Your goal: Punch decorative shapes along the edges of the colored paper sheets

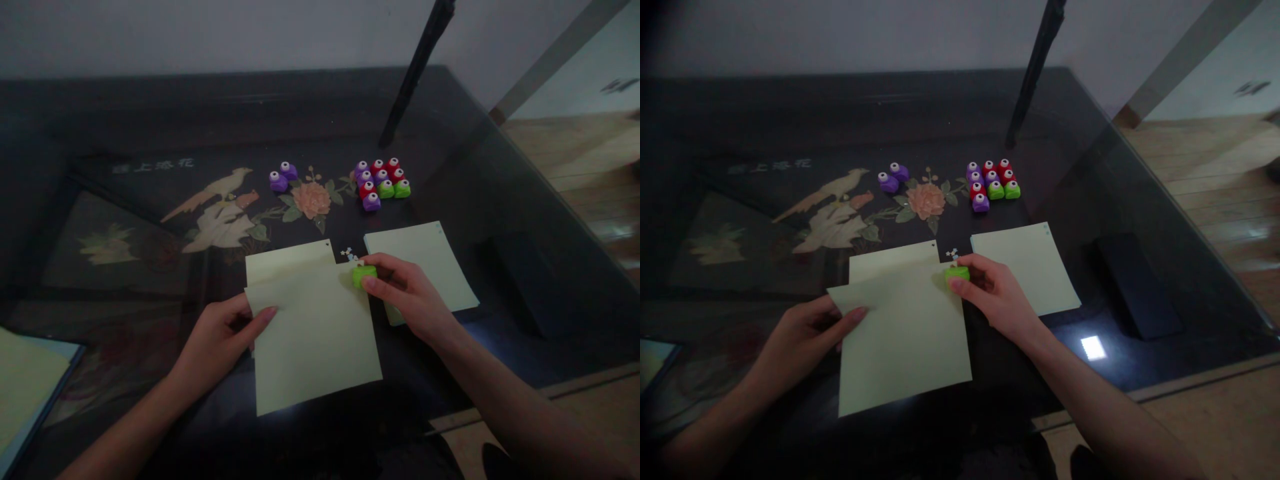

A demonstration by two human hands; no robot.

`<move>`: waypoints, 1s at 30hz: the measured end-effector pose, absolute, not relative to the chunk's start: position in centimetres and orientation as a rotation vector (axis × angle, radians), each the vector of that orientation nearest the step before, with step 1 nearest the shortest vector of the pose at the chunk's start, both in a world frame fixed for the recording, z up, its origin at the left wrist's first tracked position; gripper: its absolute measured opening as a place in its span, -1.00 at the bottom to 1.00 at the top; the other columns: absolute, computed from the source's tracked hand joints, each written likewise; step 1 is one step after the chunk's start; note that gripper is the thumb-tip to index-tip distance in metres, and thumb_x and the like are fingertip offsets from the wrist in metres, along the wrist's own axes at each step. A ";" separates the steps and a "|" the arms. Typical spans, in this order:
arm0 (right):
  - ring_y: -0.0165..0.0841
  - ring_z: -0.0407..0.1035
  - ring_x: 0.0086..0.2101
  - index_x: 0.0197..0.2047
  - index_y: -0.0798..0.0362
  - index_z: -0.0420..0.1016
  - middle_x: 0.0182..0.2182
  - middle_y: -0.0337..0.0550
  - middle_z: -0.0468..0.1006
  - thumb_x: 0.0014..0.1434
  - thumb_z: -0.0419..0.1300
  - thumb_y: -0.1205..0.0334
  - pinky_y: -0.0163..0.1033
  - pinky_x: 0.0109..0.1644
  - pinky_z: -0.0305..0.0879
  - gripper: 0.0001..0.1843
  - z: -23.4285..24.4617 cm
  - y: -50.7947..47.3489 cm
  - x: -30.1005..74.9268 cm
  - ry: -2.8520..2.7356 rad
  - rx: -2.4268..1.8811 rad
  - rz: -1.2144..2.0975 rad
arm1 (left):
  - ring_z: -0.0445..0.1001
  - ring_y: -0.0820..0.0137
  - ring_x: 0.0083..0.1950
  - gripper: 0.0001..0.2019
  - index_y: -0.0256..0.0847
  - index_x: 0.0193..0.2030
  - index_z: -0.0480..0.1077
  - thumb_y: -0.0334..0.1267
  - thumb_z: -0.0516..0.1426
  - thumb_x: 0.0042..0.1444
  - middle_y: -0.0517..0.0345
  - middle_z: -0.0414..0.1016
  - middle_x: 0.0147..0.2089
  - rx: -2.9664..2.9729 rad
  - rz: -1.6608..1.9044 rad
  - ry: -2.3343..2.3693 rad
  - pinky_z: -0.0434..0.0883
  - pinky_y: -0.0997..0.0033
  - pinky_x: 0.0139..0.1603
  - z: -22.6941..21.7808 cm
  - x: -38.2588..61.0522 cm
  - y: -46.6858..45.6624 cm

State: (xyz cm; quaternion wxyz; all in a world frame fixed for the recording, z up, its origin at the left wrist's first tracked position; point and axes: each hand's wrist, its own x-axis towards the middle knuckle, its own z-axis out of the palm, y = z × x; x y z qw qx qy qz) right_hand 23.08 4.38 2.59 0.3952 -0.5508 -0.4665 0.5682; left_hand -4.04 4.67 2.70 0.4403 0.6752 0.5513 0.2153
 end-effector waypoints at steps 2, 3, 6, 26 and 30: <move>-0.41 0.37 -0.40 -0.19 0.05 0.49 -0.40 -0.22 0.51 0.01 0.32 0.10 -0.30 -0.33 0.31 -0.69 2.5 4.4 23.1 -1.176 -1.398 1.435 | 0.31 0.49 -0.64 -0.71 -0.19 -0.60 0.31 -0.15 0.12 0.09 0.33 0.30 -0.69 1.674 0.535 1.362 0.24 0.54 -0.62 2.7 -4.0 4.6; -0.41 0.37 -0.40 -0.19 0.05 0.50 -0.41 -0.22 0.51 0.00 0.33 0.10 -0.30 -0.34 0.30 -0.69 2.4 4.4 23.1 -1.167 -1.398 1.434 | 0.31 0.49 -0.65 -0.71 -0.19 -0.59 0.32 -0.15 0.12 0.10 0.33 0.30 -0.70 1.673 0.530 1.360 0.24 0.54 -0.62 2.7 -4.0 4.5; -0.42 0.37 -0.40 -0.20 0.05 0.50 -0.40 -0.22 0.53 -0.03 0.34 0.12 -0.31 -0.34 0.31 -0.68 2.2 4.5 23.1 -1.136 -1.385 1.437 | 0.31 0.48 -0.65 -0.72 -0.19 -0.59 0.32 -0.14 0.12 0.09 0.34 0.29 -0.70 1.672 0.519 1.366 0.24 0.54 -0.62 2.7 -4.0 4.5; -0.45 0.41 -0.41 -0.27 0.04 0.55 -0.44 -0.26 0.57 -0.06 0.37 0.23 -0.35 -0.33 0.34 -0.77 2.1 4.3 22.6 -1.022 -1.321 1.374 | 0.27 0.51 -0.63 -0.69 -0.20 -0.62 0.25 -0.15 0.14 0.08 0.33 0.28 -0.68 1.564 0.603 1.354 0.18 0.57 -0.65 2.4 -3.7 4.6; -0.47 0.41 -0.41 -0.24 0.03 0.54 -0.42 -0.27 0.56 -0.03 0.36 0.23 -0.37 -0.32 0.33 -0.76 1.9 4.1 22.7 -1.031 -1.318 1.363 | 0.25 0.51 -0.63 -0.71 -0.20 -0.59 0.27 -0.15 0.13 0.09 0.33 0.25 -0.67 1.554 0.614 1.355 0.19 0.57 -0.64 2.4 -3.7 4.6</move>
